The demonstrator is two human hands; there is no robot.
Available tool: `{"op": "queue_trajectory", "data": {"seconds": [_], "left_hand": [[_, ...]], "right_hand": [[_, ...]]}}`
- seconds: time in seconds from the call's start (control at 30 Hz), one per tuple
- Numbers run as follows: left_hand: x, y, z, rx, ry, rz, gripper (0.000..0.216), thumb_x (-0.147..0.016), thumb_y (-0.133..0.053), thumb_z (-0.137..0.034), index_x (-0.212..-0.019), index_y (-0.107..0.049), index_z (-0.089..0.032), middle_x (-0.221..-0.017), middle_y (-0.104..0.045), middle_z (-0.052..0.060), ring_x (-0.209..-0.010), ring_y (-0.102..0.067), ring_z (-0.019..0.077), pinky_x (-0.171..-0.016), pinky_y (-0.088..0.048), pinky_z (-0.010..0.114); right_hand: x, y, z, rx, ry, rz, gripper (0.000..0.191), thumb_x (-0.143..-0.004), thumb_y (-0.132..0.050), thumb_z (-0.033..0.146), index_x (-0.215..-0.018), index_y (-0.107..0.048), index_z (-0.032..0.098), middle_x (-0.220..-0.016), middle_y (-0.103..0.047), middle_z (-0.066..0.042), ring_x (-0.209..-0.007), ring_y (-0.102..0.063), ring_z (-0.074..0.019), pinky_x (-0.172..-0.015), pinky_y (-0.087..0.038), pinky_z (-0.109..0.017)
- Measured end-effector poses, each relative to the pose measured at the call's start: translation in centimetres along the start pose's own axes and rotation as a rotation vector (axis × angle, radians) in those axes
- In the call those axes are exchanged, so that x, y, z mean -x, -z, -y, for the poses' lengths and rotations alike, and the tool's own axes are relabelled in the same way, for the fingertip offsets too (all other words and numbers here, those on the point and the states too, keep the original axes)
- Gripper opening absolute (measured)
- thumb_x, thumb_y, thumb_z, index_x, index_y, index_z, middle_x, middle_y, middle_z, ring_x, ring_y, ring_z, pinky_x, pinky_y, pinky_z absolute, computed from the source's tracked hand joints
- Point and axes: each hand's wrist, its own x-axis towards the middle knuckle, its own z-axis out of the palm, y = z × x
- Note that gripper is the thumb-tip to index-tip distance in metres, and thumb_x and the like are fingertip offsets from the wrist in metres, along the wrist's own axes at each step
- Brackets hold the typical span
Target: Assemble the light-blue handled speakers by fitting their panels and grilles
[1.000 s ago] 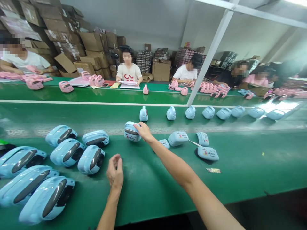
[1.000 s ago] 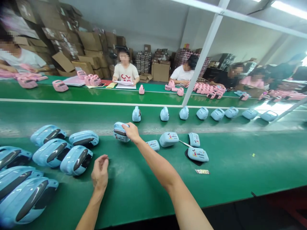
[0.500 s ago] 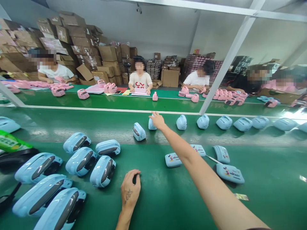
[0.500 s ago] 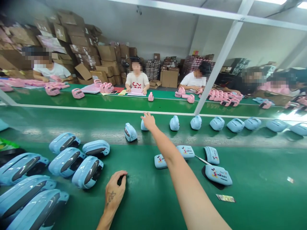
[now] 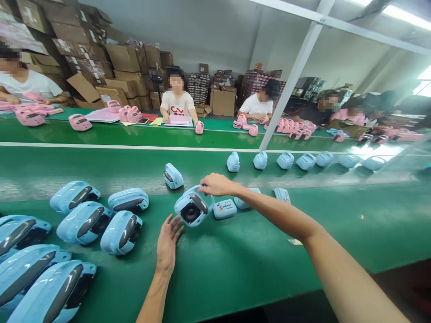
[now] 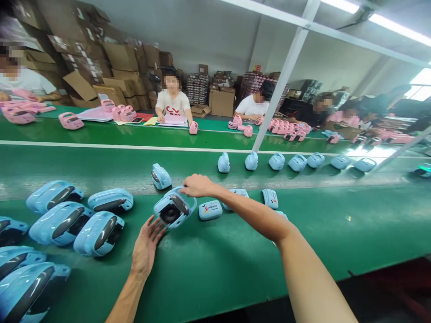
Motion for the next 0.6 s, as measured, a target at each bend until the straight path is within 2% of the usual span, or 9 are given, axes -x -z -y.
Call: {"op": "queue_trajectory", "data": {"seconds": [0.1, 0.17, 0.23, 0.3, 0.37, 0.47, 0.6], "left_hand": [[1.0, -1.1, -0.6, 0.446, 0.237, 0.262, 0.074, -0.087, -0.035, -0.082, -0.126, -0.069, -0.028, -0.118, -0.077, 0.012, -0.126, -0.064, 0.0369, -0.105, -0.050, 0.060], [2.1, -0.9, -0.7, 0.732, 0.362, 0.413, 0.074, -0.090, -0.036, -0.078, -0.133, -0.067, -0.027, -0.119, -0.077, 0.013, -0.132, -0.059, 0.0380, -0.112, -0.042, 0.064], [3.1, 0.1, -0.4, 1.028, 0.466, 0.489, 0.072, -0.094, -0.037, -0.072, -0.142, -0.060, -0.023, -0.126, -0.074, 0.016, -0.135, -0.055, 0.0392, -0.115, -0.034, 0.067], [4.0, 1.4, -0.1, 1.227, 0.543, 0.484, 0.069, -0.096, -0.040, -0.067, -0.147, -0.055, -0.022, -0.130, -0.071, 0.018, -0.133, -0.056, 0.0405, -0.114, -0.034, 0.069], [4.7, 2.6, 0.1, 1.282, 0.574, 0.433, 0.066, -0.097, -0.043, -0.064, -0.147, -0.055, -0.023, -0.129, -0.071, 0.018, -0.129, -0.060, 0.0407, -0.111, -0.038, 0.069], [5.2, 3.4, 0.1, 1.228, 0.572, 0.335, 0.061, -0.096, -0.049, -0.060, -0.144, -0.058, -0.024, -0.127, -0.073, 0.018, -0.125, -0.064, 0.0404, -0.107, -0.043, 0.068], [5.5, 3.2, -0.2, 1.137, 0.568, 0.203, 0.054, -0.096, -0.054, -0.056, -0.137, -0.064, -0.022, -0.118, -0.076, 0.018, -0.116, -0.069, 0.0387, -0.101, -0.050, 0.066]], "right_hand": [[3.0, -1.5, 1.2, -0.274, 0.181, 0.129, 0.043, -0.102, -0.051, 0.041, -0.077, -0.079, 0.019, -0.067, -0.075, -0.001, -0.063, -0.070, -0.0156, -0.064, -0.047, -0.024], [4.3, -2.5, 0.7, -0.417, 0.240, 0.148, 0.040, -0.101, -0.052, 0.044, -0.092, -0.081, 0.017, -0.075, -0.078, -0.002, -0.068, -0.072, -0.0162, -0.068, -0.050, -0.024], [5.3, -3.4, -0.7, -0.348, 0.196, 0.132, 0.036, -0.094, -0.066, 0.041, -0.120, -0.074, 0.018, -0.097, -0.080, -0.005, -0.087, -0.075, -0.0196, -0.078, -0.052, -0.025], [6.0, -4.4, -2.5, -0.119, 0.119, 0.159, 0.060, -0.081, -0.080, 0.031, -0.138, -0.063, 0.019, -0.115, -0.076, -0.010, -0.105, -0.072, -0.0251, -0.085, -0.053, -0.028], [6.6, -5.4, -4.1, 0.075, 0.072, 0.215, 0.073, -0.072, -0.085, 0.019, -0.140, -0.060, 0.021, -0.120, -0.072, -0.013, -0.111, -0.069, -0.0295, -0.083, -0.053, -0.030], [7.2, -6.6, -5.5, 0.122, 0.073, 0.237, 0.070, -0.071, -0.084, 0.012, -0.137, -0.063, 0.025, -0.121, -0.069, -0.012, -0.110, -0.068, -0.0303, -0.080, -0.053, -0.030], [7.5, -7.3, -6.1, 0.103, 0.097, 0.195, 0.067, -0.076, -0.081, 0.016, -0.139, -0.061, 0.026, -0.124, -0.066, -0.010, -0.113, -0.065, -0.0287, -0.085, -0.052, -0.031]]}}
